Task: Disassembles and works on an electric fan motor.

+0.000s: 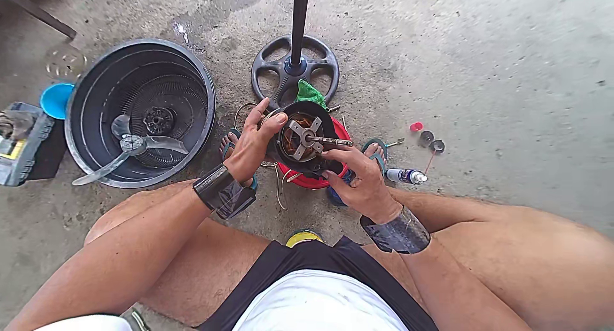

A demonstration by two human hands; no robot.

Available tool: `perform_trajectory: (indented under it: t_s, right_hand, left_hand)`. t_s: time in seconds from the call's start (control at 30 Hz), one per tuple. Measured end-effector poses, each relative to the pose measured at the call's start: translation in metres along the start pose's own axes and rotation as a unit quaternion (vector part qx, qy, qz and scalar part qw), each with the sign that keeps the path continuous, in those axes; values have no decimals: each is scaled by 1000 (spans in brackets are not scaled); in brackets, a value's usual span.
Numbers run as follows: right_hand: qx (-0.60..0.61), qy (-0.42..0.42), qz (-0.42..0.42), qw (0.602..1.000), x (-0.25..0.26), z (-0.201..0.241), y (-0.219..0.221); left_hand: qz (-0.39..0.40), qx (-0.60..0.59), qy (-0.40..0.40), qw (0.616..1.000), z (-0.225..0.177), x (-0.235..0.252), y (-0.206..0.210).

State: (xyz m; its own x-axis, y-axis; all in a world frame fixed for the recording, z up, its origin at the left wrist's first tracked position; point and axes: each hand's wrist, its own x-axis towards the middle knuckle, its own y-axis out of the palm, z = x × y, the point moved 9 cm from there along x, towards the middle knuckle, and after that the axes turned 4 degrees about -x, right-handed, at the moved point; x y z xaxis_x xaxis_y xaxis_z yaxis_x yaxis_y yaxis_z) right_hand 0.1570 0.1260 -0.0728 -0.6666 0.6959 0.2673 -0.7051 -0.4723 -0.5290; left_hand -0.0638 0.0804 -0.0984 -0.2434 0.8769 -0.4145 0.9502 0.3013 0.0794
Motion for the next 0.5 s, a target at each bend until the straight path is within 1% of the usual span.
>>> perform_trajectory:
  t_s: [0.1, 0.2, 0.3, 0.4, 0.5]
  right_hand:
    - [-52, 1, -2, 999, -4, -1, 3]
    - [-116, -4, -8, 993, -7, 3, 4]
    - [-187, -20, -19, 982, -8, 9, 4]
    - [-242, -38, -38, 969, -9, 16, 3]
    - [-289, -77, -35, 954, -8, 26, 7]
  left_hand:
    - [-3, 12, -8, 1000, 2, 0, 1]
    - [-7, 20, 0, 1000, 4, 1, 0]
    - [-4, 21, -1, 1000, 6, 1, 0]
    - [-8, 21, -19, 1000, 7, 1, 1]
    - [-19, 46, -28, 998, 8, 0, 1]
